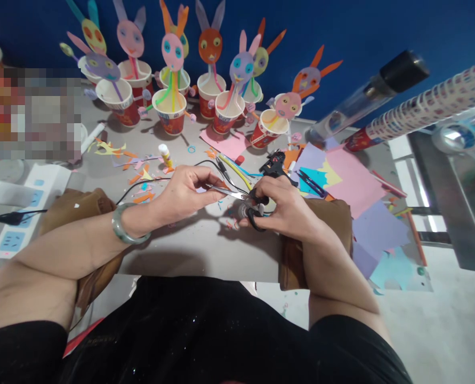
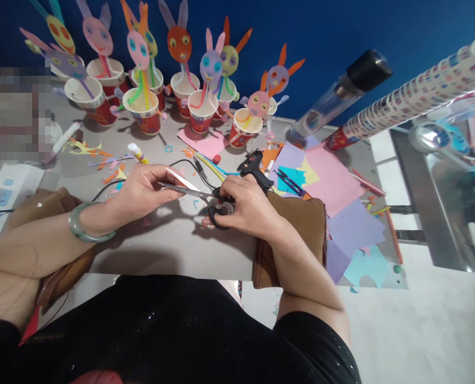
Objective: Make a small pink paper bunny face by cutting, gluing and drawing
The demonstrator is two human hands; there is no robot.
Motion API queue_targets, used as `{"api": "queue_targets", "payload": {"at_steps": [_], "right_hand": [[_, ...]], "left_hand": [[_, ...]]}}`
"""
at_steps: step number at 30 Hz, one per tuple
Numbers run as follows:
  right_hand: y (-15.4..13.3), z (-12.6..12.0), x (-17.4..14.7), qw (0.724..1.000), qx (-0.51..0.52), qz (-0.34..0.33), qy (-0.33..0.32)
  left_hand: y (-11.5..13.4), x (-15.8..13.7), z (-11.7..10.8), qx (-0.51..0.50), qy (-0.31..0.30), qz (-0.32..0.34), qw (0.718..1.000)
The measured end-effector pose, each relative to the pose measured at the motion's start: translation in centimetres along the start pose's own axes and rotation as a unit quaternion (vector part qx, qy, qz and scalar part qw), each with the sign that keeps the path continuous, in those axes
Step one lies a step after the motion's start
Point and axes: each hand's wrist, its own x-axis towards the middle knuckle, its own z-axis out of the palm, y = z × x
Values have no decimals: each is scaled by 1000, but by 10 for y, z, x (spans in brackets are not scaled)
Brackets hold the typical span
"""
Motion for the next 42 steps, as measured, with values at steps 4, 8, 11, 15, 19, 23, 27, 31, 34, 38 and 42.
{"api": "queue_targets", "payload": {"at_steps": [4, 8, 11, 15, 19, 23, 27, 31, 34, 38, 42], "right_hand": [[1, 0, 0, 1000, 3, -3, 7], [0, 0, 0, 1000, 1, -1, 8], [0, 1, 0, 1000, 4, 0, 11], [2, 2, -1, 1000, 5, 1, 17], [4, 3, -1, 1000, 9, -2, 15], [5, 4, 0, 1000, 14, -3, 21], [6, 4, -1, 1000, 17, -4, 24], [7, 5, -1, 999, 20, -8, 31], [6, 4, -1, 999, 18, -14, 33], [5, 2, -1, 999, -9, -18, 26], [4, 0, -1, 999, -22, -26, 14]], "left_hand": [[1, 0, 0, -6, -4, 9, 1000], [0, 0, 0, -3, -3, 6, 1000], [0, 0, 0, -6, -4, 2, 1000], [-1, 0, 0, -17, -6, 4, 1000], [1, -1, 1, -33, -1, 7, 999], [3, 0, 3, -50, 5, -9, 999], [4, 0, 3, -55, 9, -19, 998], [4, -1, 3, -64, 12, -20, 998], [3, 0, 3, -69, 9, -5, 998], [0, 1, 3, -65, 0, 15, 998], [-3, 1, 2, -72, 4, 22, 997]]}}
